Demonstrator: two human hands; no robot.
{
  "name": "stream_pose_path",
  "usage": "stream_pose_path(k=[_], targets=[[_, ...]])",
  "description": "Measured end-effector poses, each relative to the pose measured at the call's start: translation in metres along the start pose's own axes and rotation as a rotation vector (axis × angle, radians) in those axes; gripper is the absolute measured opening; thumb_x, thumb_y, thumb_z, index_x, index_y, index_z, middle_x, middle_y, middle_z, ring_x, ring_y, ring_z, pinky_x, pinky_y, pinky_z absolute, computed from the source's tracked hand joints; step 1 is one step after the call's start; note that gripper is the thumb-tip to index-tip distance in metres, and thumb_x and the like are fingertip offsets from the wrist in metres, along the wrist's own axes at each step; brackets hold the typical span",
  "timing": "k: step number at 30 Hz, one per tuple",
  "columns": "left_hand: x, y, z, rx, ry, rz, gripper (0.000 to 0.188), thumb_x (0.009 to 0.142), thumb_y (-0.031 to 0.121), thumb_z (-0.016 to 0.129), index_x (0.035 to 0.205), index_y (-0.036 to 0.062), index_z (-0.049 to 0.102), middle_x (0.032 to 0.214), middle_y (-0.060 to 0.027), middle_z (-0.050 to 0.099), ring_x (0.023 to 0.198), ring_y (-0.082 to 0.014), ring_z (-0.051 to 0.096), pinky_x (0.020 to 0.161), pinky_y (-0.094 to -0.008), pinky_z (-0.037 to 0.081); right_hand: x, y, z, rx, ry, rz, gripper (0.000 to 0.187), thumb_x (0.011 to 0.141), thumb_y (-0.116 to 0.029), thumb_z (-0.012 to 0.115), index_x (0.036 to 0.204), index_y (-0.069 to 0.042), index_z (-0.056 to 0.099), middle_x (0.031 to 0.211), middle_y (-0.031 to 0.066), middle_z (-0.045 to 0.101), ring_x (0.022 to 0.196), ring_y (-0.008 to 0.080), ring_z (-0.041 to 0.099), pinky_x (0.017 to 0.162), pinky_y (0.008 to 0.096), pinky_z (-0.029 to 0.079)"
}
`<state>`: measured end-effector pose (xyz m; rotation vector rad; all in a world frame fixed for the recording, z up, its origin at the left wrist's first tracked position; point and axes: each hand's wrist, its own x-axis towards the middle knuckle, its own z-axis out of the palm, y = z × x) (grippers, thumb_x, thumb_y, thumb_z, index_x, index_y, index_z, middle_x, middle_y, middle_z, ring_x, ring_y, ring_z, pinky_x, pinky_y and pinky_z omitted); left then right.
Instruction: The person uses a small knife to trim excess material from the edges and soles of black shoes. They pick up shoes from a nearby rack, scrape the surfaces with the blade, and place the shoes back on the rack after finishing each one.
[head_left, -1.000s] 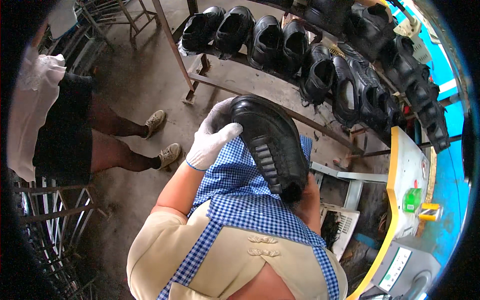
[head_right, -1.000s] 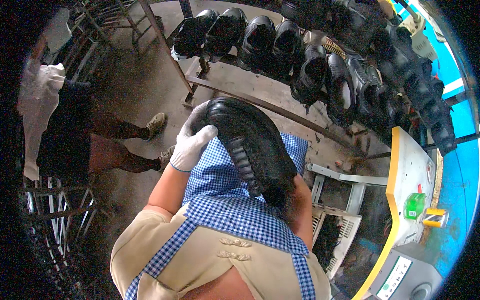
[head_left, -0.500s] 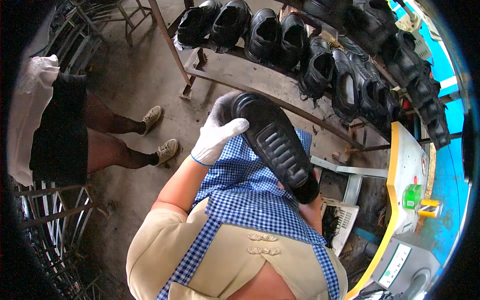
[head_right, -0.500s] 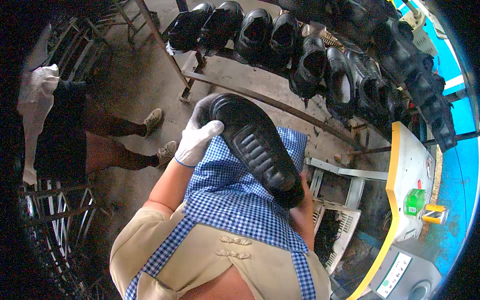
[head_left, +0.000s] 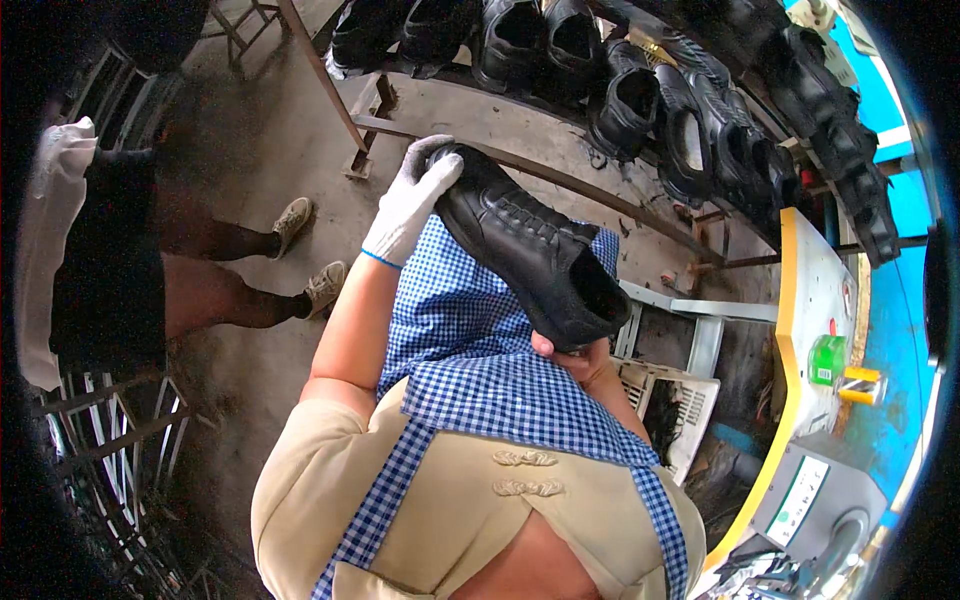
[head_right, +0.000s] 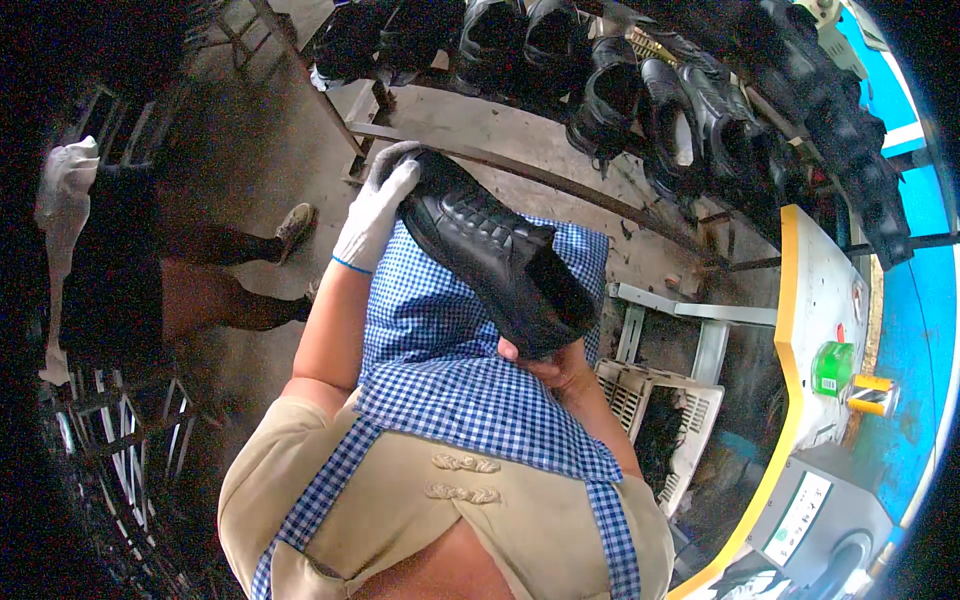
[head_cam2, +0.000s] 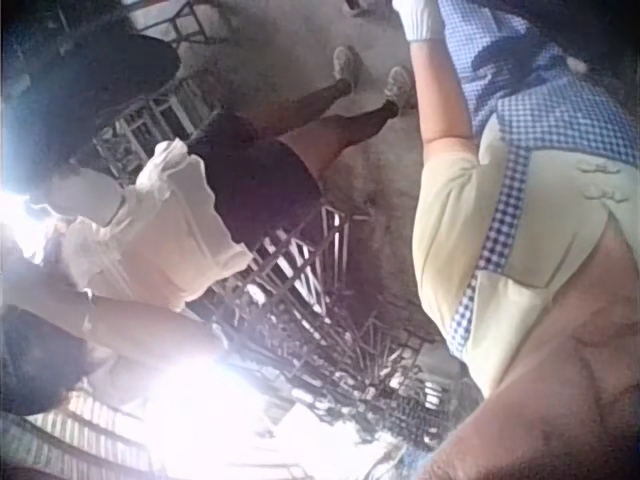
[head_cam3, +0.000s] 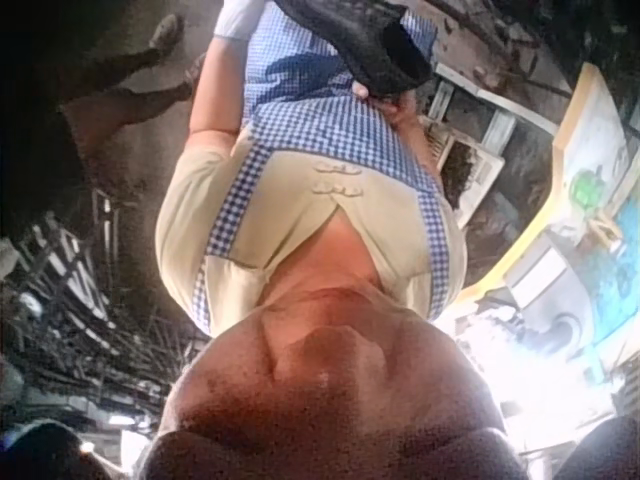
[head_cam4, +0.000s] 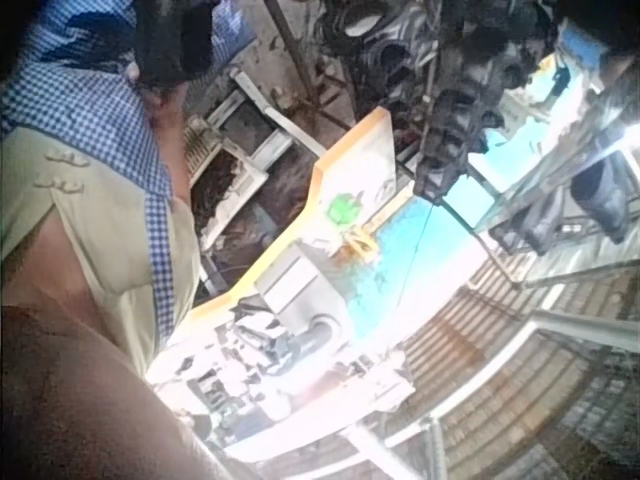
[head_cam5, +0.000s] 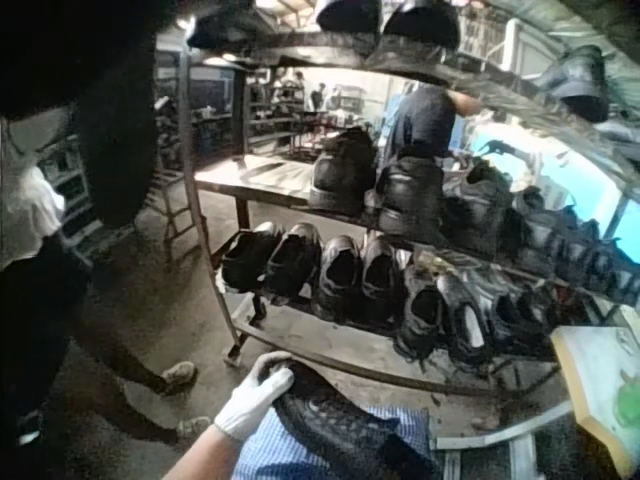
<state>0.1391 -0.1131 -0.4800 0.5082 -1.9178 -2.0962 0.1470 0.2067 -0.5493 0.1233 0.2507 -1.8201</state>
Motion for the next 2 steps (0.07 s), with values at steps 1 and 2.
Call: stream_pose_path(k=[1,2], targets=[[0.0028,-0.0096,-0.0045,0.008,-0.004,0.016,0.052,0.091,0.036,0.069,0.134,0.0107,0.053,0.125,-0.008,0.059,0.12,-0.016,0.051,0.106,-0.0306,0.037,0.0022,-0.0037,-0.0008,-0.003,-0.035,0.045,0.06,0.094,-0.047,0.056,0.138,-0.007,0.048,0.111,0.0264,0.061,0.056,0.0255,0.059,0.025,0.0196,0.036],[0.0114,-0.0196,-0.0087,0.012,-0.017,0.044,0.052,0.092,0.037,0.068,0.135,0.0115,0.053,0.127,-0.0083,0.058,0.124,-0.0156,0.049,0.109,-0.0302,0.035,0.006,-0.0112,-0.0009,-0.018,-0.072,0.08,0.061,0.092,-0.051,0.059,0.136,-0.009,0.05,0.108,0.0262,0.061,0.055,0.0281,0.057,0.026,0.019,0.036]])
